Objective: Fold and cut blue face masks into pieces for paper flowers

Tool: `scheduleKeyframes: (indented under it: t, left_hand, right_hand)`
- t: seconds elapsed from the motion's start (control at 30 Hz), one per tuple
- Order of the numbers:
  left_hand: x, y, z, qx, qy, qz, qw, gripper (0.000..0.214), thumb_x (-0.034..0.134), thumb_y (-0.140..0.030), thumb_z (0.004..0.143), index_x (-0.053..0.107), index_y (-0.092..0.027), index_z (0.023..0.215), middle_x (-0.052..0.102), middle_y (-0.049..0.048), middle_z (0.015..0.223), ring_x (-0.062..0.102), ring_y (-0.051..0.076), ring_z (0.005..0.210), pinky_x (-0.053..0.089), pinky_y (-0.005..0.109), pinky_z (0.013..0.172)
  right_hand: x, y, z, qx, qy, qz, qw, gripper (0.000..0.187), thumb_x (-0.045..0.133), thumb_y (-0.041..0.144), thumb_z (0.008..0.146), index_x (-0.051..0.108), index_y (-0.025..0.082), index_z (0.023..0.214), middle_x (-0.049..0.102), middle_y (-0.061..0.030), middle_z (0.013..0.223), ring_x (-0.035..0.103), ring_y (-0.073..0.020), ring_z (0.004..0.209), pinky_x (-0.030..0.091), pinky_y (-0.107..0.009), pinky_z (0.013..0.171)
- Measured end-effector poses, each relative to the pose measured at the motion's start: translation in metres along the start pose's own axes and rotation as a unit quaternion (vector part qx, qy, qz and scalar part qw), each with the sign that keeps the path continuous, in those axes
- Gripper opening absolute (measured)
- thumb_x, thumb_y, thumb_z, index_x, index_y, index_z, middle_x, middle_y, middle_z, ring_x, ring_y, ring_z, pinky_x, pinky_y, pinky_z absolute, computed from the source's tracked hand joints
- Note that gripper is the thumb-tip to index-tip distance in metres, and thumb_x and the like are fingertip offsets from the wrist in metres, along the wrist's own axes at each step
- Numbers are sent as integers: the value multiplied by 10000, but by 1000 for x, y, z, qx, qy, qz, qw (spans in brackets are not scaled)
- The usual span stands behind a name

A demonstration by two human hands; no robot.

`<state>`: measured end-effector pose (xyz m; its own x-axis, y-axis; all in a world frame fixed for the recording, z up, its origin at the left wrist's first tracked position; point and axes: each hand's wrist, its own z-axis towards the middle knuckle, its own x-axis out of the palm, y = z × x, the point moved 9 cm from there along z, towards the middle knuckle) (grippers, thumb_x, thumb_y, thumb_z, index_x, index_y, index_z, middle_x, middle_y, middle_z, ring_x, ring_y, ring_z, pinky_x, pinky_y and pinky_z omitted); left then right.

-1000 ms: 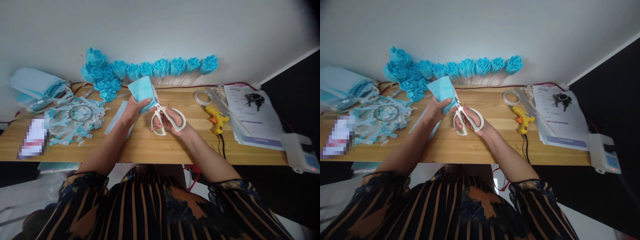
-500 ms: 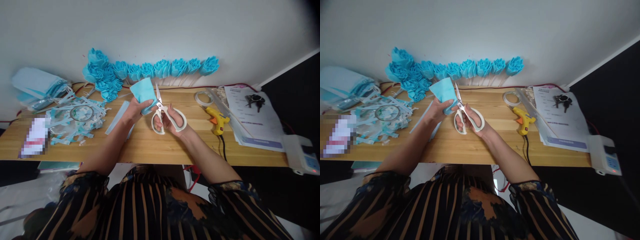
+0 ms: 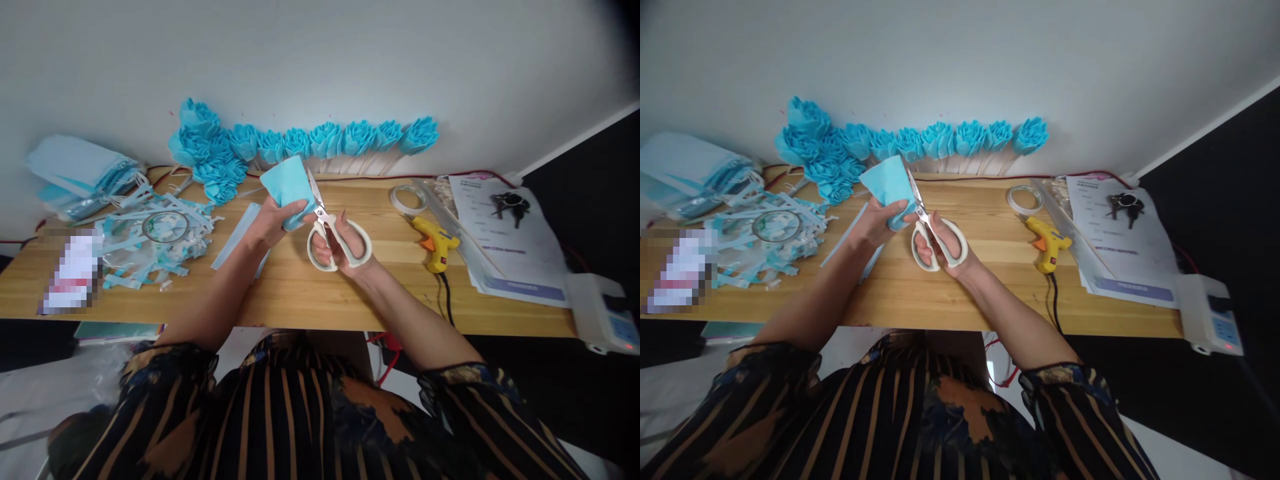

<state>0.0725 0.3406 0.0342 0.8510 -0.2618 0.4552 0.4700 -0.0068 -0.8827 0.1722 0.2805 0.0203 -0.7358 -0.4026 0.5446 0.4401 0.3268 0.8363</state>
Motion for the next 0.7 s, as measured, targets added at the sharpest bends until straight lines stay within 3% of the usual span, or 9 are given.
scheduleKeyframes:
  t: [0.33, 0.7]
  left_hand:
    - [-1, 2, 0, -2, -1, 7, 1000, 486, 980, -430, 585, 654, -193, 856, 607, -31, 687, 542, 109, 594, 442, 273, 606]
    - [-3, 3, 0, -4, -2, 5, 1000, 499, 982, -416, 588, 654, -189, 888, 634, -36, 715, 564, 100, 619, 452, 265, 637]
  right_hand:
    - [-1, -1, -2, -22, -31, -13, 999, 734, 635, 845, 825, 687, 166, 1098, 452, 88, 564, 381, -73, 432, 296, -222, 363]
    - [1, 0, -1, -34, -23, -1, 999, 692, 754, 776, 780, 682, 153, 1073, 465, 100, 562, 365, -57, 419, 292, -207, 355]
